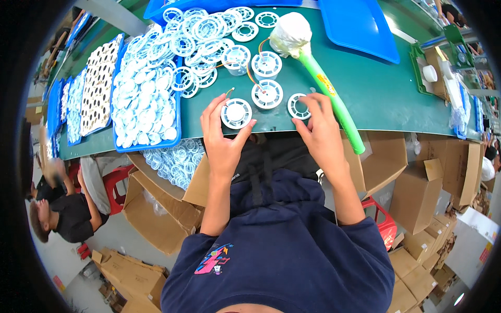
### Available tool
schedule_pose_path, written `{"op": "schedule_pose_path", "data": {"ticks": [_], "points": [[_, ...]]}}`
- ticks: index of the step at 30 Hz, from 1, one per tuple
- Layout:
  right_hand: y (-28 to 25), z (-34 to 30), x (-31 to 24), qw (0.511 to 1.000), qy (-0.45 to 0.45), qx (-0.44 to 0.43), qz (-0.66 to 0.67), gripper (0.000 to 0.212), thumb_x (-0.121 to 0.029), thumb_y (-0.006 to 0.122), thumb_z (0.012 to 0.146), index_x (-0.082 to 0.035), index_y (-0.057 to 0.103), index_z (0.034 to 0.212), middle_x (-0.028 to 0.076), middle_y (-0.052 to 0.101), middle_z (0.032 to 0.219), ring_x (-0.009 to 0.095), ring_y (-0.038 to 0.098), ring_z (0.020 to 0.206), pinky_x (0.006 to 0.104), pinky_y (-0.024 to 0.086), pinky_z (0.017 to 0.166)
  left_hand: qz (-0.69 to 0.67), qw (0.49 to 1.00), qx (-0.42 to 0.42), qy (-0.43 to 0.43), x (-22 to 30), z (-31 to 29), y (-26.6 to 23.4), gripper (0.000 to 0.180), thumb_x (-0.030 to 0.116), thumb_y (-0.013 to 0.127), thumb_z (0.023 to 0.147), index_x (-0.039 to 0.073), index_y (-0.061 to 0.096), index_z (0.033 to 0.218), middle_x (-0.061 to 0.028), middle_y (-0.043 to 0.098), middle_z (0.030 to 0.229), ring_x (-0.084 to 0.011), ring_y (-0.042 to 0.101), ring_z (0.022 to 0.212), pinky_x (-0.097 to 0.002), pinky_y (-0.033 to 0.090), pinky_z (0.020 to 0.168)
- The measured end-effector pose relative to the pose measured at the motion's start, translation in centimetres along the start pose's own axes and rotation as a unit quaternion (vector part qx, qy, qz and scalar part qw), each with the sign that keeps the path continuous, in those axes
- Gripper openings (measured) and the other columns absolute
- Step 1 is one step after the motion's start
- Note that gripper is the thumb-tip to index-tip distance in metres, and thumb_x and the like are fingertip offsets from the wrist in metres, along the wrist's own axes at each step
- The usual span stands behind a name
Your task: Assemble small plastic components at a factory workbench using a mallet.
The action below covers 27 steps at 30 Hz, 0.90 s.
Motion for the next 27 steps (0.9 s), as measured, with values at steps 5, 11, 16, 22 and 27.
{"op": "schedule_pose_path", "data": {"ticks": [5, 11, 16, 22, 27], "points": [[-0.1, -1.0, -1.2, 0.999, 0.016, -0.015, 0.043, 0.062, -0.006, 0.088, 0.077, -0.001, 0.061, 0.133, 0.009, 0.052, 0.121, 0.013, 0.053, 0.077, 0.0274, 0.049, 0.067, 0.028, 1.000, 0.011, -0.005, -0.1, -0.8, -0.5, 0.061, 0.010, 0.092, 0.072, 0.002, 0.063, 0.124, -0.0147, 0.066, 0.129, -0.0345, 0.059, 0.119, -0.0443, 0.049, 0.101], [3.5, -0.1, -9.7, 0.991, -0.092, -0.049, 0.078, 0.062, -0.014, 0.089, 0.080, 0.001, 0.060, 0.133, 0.014, 0.051, 0.123, 0.022, 0.063, 0.084, 0.0316, 0.055, 0.071, 0.014, 1.000, 0.019, -0.010, -1.2, -1.6, -0.3, 0.070, 0.015, 0.090, 0.069, 0.001, 0.060, 0.131, -0.0162, 0.064, 0.130, -0.0369, 0.058, 0.121, -0.0461, 0.043, 0.103], [5.5, 1.7, -10.5, 0.991, -0.110, -0.071, 0.035, 0.058, -0.014, 0.086, 0.082, 0.002, 0.059, 0.130, 0.020, 0.050, 0.128, 0.037, 0.071, 0.095, 0.0436, 0.060, 0.074, 0.013, 0.999, 0.034, -0.007, -1.0, -1.5, 0.0, 0.067, 0.016, 0.088, 0.072, 0.001, 0.060, 0.130, -0.0164, 0.064, 0.128, -0.0371, 0.058, 0.120, -0.0465, 0.043, 0.102], [5.7, 1.5, -10.0, 0.992, -0.045, -0.094, 0.069, 0.058, -0.007, 0.087, 0.079, 0.000, 0.061, 0.131, 0.013, 0.050, 0.121, 0.020, 0.058, 0.085, 0.0319, 0.052, 0.073, 0.000, 0.999, 0.041, -0.007, -1.2, -1.7, -0.1, 0.064, 0.015, 0.085, 0.073, 0.002, 0.060, 0.131, -0.0155, 0.064, 0.128, -0.0365, 0.058, 0.119, -0.0465, 0.042, 0.102], [6.0, 1.6, -10.3, 0.991, -0.082, -0.104, 0.010, 0.058, -0.011, 0.087, 0.082, 0.001, 0.057, 0.130, 0.019, 0.048, 0.127, 0.036, 0.070, 0.093, 0.0419, 0.060, 0.073, -0.001, 0.999, 0.039, -0.009, -1.4, -1.8, 0.0, 0.062, 0.016, 0.083, 0.075, 0.002, 0.060, 0.131, -0.0152, 0.064, 0.129, -0.0365, 0.058, 0.120, -0.0470, 0.041, 0.103]]}}
Point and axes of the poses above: each hand's wrist, its own z-axis towards the middle knuckle, its own y-axis out of the palm, x = y × z, the point moved 6 cm from there along z, towards the middle knuckle
